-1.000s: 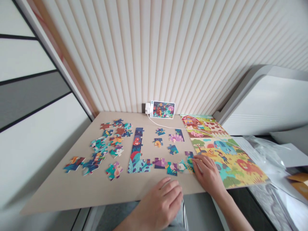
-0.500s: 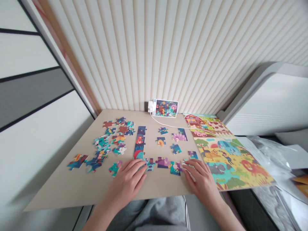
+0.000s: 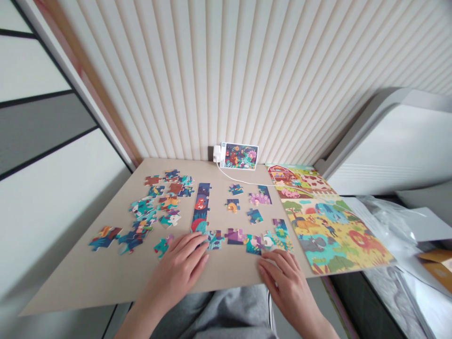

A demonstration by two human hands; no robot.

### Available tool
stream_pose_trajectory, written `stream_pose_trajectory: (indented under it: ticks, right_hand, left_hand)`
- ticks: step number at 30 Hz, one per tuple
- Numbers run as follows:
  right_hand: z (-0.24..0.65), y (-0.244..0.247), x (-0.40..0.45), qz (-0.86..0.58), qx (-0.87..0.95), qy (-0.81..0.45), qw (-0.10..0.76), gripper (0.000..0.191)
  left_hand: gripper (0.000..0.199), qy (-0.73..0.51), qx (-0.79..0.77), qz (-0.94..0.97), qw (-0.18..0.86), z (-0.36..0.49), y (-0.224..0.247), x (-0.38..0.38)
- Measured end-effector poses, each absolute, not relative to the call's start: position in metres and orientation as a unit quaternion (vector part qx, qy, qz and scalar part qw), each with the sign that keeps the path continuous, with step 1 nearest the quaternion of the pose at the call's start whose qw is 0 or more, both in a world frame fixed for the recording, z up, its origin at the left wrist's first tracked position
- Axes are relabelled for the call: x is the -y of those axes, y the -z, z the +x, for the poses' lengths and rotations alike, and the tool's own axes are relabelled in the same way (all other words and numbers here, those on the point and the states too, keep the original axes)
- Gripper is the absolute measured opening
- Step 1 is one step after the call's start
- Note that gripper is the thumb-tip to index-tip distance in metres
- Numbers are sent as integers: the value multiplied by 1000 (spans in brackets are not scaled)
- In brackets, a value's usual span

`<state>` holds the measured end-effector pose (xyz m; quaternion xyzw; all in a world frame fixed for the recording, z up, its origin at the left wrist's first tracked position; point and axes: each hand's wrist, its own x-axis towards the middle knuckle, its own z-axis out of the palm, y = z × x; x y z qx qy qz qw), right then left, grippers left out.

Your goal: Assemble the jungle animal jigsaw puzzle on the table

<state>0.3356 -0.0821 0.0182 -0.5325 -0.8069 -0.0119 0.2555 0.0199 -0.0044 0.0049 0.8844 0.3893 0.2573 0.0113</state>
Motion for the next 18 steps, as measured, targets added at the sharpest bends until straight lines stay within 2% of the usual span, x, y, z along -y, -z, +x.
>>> stream_pose_trajectory:
  ticks: [18]
  right_hand:
    - [333, -20, 76, -550, 800, 9, 238, 22]
  left_hand:
    - [27, -255, -400, 880, 27, 20, -6, 4]
